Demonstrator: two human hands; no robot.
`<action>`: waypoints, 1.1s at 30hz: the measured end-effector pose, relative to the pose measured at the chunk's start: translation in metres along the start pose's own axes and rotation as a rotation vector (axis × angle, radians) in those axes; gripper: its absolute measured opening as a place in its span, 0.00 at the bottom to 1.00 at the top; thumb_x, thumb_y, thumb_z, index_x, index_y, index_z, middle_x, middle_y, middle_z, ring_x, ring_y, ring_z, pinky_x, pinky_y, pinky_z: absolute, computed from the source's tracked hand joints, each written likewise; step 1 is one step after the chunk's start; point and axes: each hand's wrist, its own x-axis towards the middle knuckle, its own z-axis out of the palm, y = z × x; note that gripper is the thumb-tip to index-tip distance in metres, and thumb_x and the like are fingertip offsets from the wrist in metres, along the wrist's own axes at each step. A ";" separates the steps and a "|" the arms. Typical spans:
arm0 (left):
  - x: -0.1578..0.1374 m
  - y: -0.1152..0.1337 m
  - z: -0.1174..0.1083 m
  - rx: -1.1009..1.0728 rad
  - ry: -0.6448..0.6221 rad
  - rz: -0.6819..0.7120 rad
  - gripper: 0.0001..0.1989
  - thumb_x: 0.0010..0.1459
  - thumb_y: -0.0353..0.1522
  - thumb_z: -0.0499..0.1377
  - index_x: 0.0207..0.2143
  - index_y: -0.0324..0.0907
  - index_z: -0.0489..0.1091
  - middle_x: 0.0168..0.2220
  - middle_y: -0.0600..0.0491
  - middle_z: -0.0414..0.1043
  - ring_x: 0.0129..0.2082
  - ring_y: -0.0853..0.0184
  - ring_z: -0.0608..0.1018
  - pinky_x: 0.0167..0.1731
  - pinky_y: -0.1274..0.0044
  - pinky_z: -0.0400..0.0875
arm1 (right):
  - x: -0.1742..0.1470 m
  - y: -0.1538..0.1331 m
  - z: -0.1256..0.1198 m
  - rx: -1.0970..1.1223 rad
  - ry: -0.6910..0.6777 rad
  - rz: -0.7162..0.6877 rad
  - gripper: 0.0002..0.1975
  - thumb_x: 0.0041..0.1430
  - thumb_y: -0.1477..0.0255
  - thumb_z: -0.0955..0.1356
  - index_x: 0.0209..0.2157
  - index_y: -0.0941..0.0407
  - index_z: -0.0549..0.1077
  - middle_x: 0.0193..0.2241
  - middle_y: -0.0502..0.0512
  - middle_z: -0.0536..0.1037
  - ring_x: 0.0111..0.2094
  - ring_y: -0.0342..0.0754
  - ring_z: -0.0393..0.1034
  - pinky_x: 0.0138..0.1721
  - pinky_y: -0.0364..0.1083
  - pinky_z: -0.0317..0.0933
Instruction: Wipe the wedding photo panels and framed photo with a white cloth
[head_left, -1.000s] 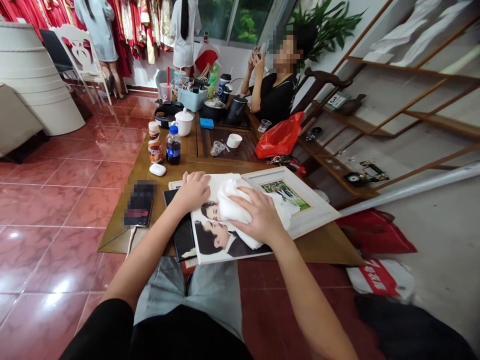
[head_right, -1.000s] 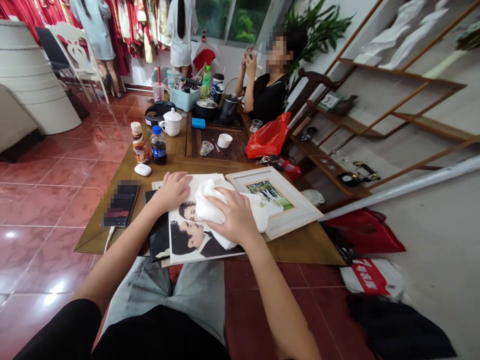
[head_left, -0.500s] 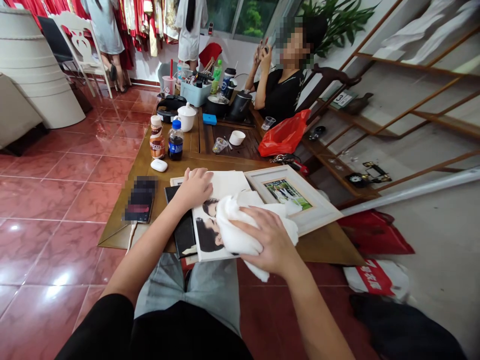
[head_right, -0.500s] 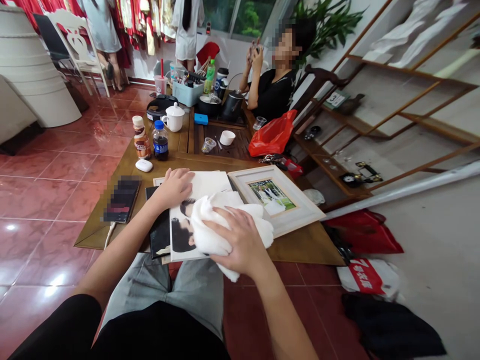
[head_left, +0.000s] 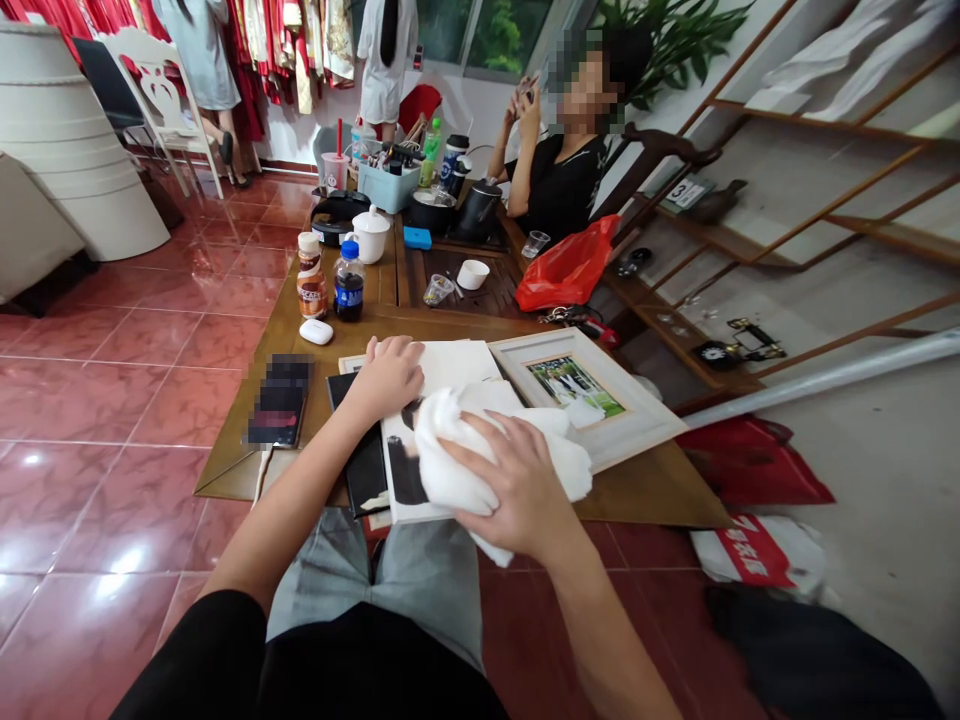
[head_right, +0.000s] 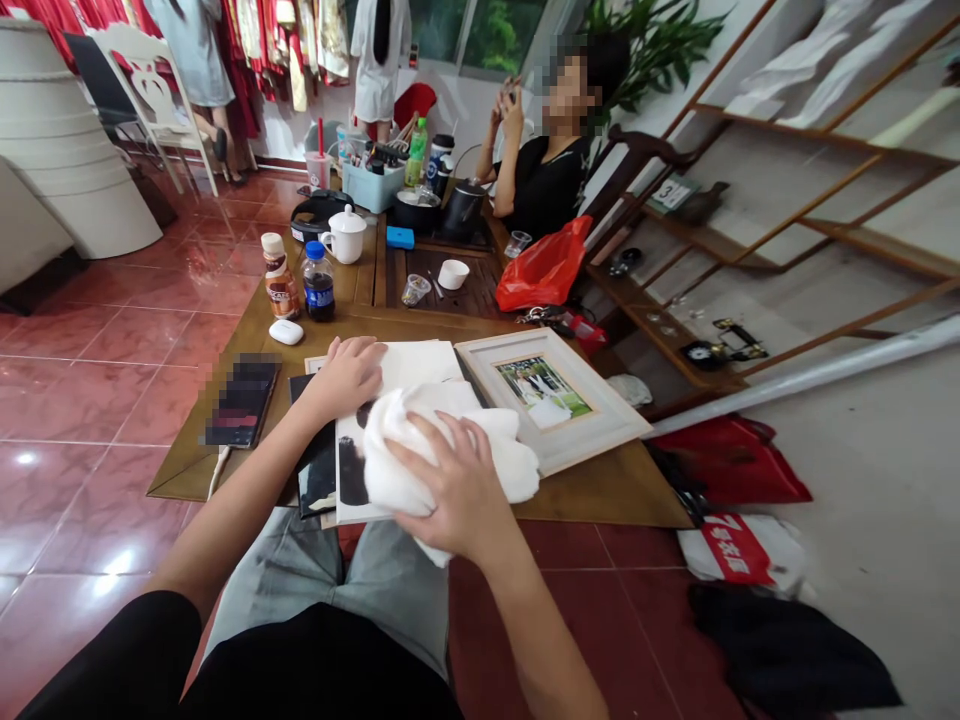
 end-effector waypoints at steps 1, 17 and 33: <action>0.000 0.000 0.000 -0.001 -0.001 0.003 0.22 0.66 0.30 0.48 0.60 0.43 0.65 0.63 0.43 0.65 0.66 0.56 0.64 0.69 0.52 0.46 | 0.001 -0.007 0.000 0.014 -0.013 -0.029 0.34 0.50 0.59 0.73 0.60 0.47 0.72 0.65 0.59 0.65 0.62 0.70 0.55 0.62 0.68 0.48; 0.002 -0.004 -0.001 -0.004 -0.031 -0.007 0.21 0.66 0.32 0.48 0.60 0.42 0.65 0.64 0.43 0.64 0.66 0.55 0.64 0.69 0.52 0.47 | -0.026 0.053 -0.005 -0.033 0.210 0.202 0.22 0.60 0.64 0.69 0.56 0.50 0.74 0.58 0.62 0.71 0.56 0.65 0.68 0.54 0.64 0.63; 0.003 -0.014 0.001 0.024 -0.031 0.008 0.22 0.67 0.34 0.47 0.62 0.44 0.65 0.64 0.43 0.64 0.66 0.55 0.64 0.68 0.52 0.48 | -0.019 0.133 -0.029 -0.518 0.415 0.394 0.21 0.60 0.64 0.71 0.54 0.54 0.77 0.59 0.67 0.71 0.56 0.70 0.64 0.54 0.65 0.55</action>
